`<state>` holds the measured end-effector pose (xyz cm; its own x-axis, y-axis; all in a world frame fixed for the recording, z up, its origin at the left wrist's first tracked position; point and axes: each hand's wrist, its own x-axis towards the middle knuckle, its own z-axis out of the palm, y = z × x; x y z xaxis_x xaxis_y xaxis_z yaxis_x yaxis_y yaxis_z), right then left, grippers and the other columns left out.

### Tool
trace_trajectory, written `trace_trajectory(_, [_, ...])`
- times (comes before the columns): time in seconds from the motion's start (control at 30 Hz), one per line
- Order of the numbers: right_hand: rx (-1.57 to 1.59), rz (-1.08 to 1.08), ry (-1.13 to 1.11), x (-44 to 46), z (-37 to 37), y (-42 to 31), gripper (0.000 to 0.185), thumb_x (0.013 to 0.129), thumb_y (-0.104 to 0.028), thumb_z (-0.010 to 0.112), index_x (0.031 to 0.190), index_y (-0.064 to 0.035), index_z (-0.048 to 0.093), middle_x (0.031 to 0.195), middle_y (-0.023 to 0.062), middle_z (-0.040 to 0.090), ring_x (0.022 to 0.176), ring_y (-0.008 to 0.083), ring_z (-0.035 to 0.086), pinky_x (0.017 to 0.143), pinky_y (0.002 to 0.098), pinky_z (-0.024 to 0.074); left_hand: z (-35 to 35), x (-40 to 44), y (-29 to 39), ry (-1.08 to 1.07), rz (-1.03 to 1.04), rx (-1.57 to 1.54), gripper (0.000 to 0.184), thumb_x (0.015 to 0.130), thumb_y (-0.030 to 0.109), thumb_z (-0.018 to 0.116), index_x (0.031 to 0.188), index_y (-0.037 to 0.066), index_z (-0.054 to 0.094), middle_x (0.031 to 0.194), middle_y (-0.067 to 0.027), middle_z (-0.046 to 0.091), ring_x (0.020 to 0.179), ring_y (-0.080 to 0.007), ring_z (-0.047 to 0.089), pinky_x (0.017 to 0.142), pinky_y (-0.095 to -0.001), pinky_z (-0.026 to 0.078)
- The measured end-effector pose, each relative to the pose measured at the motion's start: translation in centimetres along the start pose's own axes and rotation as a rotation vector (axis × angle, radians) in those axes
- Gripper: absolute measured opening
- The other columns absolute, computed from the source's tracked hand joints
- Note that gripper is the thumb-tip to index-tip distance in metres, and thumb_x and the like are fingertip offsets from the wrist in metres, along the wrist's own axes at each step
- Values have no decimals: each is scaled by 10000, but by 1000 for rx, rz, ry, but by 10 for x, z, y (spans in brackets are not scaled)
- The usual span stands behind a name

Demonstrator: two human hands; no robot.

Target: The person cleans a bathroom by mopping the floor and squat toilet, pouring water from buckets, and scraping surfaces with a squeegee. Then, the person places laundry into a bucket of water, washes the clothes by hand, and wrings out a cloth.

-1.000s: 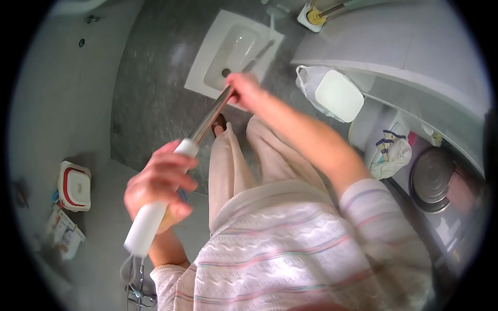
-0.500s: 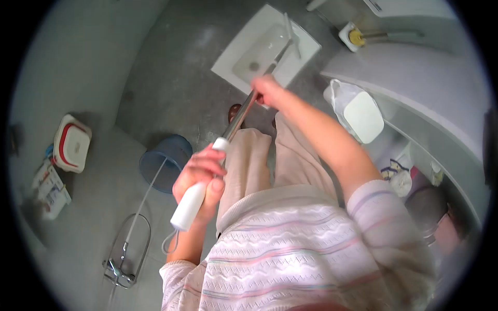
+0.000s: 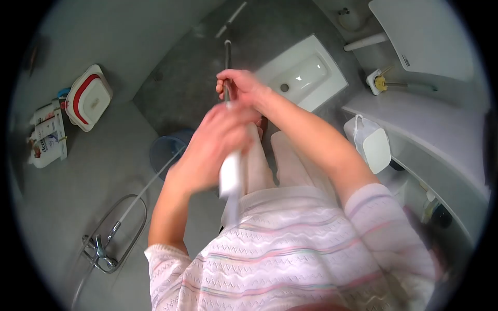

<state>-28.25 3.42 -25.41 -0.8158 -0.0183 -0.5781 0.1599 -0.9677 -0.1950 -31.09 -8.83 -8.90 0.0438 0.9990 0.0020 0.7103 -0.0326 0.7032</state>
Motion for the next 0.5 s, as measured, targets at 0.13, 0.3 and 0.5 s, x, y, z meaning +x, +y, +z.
trace_trajectory(0.13, [4,-46,58,-1,-24,8,146,833,-179,483,786,-42,502,759,74,537,600,177,549,536,312,466,35,10,-88,70,-238,268,678,572,-98,549,1198,135,435,1306,-140,342,1213,-347,314,957,-438,318])
trace_trajectory(0.3, [217,143,90,-61,-14,28,130,832,-161,505,890,-44,494,746,50,533,544,106,495,407,194,397,75,18,-189,79,-374,232,608,628,-15,562,1198,140,420,1288,-147,357,1210,-338,314,921,-452,345])
trace_trajectory(0.5, [537,83,79,-105,-31,41,211,818,-98,500,967,-116,352,738,28,469,490,63,414,370,192,326,142,79,-239,-75,-328,397,410,674,67,597,1065,175,542,1195,-83,459,1171,-304,371,874,-439,388])
